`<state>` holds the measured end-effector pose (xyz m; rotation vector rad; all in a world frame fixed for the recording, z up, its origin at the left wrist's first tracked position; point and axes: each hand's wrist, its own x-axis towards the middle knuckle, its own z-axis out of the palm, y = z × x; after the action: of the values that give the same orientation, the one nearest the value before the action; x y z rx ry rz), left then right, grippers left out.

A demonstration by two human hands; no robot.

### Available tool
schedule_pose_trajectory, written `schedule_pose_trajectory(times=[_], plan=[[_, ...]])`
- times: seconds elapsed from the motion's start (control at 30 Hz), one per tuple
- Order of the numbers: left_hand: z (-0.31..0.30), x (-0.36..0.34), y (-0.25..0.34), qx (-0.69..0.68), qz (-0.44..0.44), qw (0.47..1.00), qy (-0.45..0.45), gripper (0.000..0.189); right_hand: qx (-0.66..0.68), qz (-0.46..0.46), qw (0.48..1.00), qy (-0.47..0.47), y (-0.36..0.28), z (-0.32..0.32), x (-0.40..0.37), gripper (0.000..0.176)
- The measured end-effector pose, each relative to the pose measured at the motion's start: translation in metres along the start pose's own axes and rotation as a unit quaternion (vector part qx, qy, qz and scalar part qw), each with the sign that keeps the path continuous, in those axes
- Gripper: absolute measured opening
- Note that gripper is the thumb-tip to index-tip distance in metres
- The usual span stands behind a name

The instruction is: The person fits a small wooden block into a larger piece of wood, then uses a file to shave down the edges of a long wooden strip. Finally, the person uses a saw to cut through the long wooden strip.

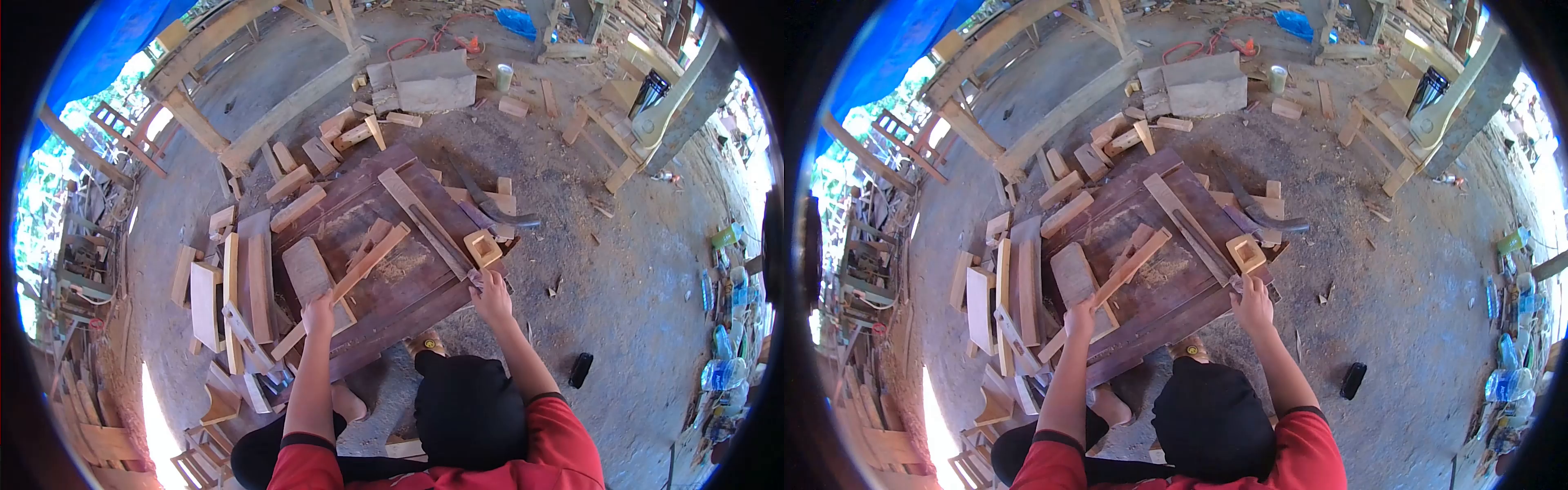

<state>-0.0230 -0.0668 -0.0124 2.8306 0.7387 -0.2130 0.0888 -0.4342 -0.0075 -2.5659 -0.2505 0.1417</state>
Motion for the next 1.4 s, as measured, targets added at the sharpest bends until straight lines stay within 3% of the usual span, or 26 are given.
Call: schedule_pose_trajectory(times=[0.13,0.23,0.3,0.37,0.43,0.53,0.57,0.63,0.67,0.77,0.8,1.03,1.13,1.2,1.27,1.33,1.37,1.4], plan=[[0.004,-0.007,-0.002,0.026,-0.002,0.998,0.061,0.04,-0.02,-0.002,1.0,0.022,0.012,-0.005,-0.026,0.051],[-0.032,-0.01,-0.005,0.01,0.008,1.0,-0.007,0.044,-0.048,-0.01,0.998,0.047,0.021,-0.024,-0.034,0.049],[-0.065,-0.008,-0.019,0.031,0.06,0.996,-0.053,0.046,-0.051,-0.015,0.998,0.046,0.025,-0.036,-0.037,0.047],[-0.086,0.027,-0.054,0.04,0.05,0.978,-0.197,0.047,-0.029,0.001,0.996,0.084,0.026,-0.049,-0.021,0.038],[-0.134,0.016,-0.056,0.001,0.047,0.997,-0.066,0.048,-0.047,0.01,0.998,0.041,0.039,-0.052,0.01,0.028],[-0.204,0.002,-0.061,0.091,0.011,0.995,-0.05,0.05,-0.043,0.05,0.998,0.011,0.042,-0.049,0.076,0.023],[-0.21,-0.006,-0.068,0.086,0.025,0.996,-0.031,0.051,-0.042,0.042,0.998,0.01,0.043,-0.05,0.086,0.023],[-0.222,-0.025,-0.074,0.088,0.03,0.996,-0.007,0.053,-0.296,-0.076,0.951,-0.053,0.04,-0.044,0.109,0.022],[-0.227,-0.039,-0.074,0.073,0.028,0.997,-0.028,0.055,-0.334,-0.075,0.935,-0.097,0.038,-0.039,0.123,0.024],[-0.205,-0.073,-0.112,0.0,0.02,0.999,-0.041,0.055,-0.376,-0.128,0.916,-0.054,0.054,-0.008,0.149,0.035],[-0.199,-0.085,-0.121,-0.023,-0.008,0.998,-0.055,0.054,-0.385,-0.1,0.906,-0.142,0.042,-0.014,0.156,0.041],[-0.161,-0.135,-0.191,-0.036,-0.144,0.983,-0.106,0.051,-0.352,-0.113,0.918,-0.145,0.04,0.0,0.182,0.037],[-0.163,-0.127,-0.198,-0.028,-0.104,0.992,-0.07,0.051,-0.306,-0.143,0.937,-0.088,0.009,-0.02,0.175,0.03],[-0.181,-0.11,-0.177,-0.015,-0.108,0.99,-0.094,0.051,-0.202,-0.149,0.966,-0.059,-0.022,-0.04,0.17,0.025],[-0.189,-0.095,-0.16,-0.111,-0.046,0.992,-0.041,0.051,-0.155,-0.188,0.97,-0.009,-0.06,-0.062,0.16,0.023],[-0.219,-0.082,-0.109,-0.192,0.025,0.981,-0.018,0.05,-0.058,-0.259,0.961,0.076,-0.094,-0.073,0.149,0.021],[-0.222,-0.065,-0.094,-0.201,0.001,0.979,-0.035,0.051,-0.064,-0.266,0.959,0.079,-0.114,-0.08,0.145,0.021],[-0.243,-0.07,-0.058,-0.236,0.038,0.971,-0.012,0.052,-0.03,-0.288,0.953,0.094,-0.136,-0.088,0.138,0.019]])
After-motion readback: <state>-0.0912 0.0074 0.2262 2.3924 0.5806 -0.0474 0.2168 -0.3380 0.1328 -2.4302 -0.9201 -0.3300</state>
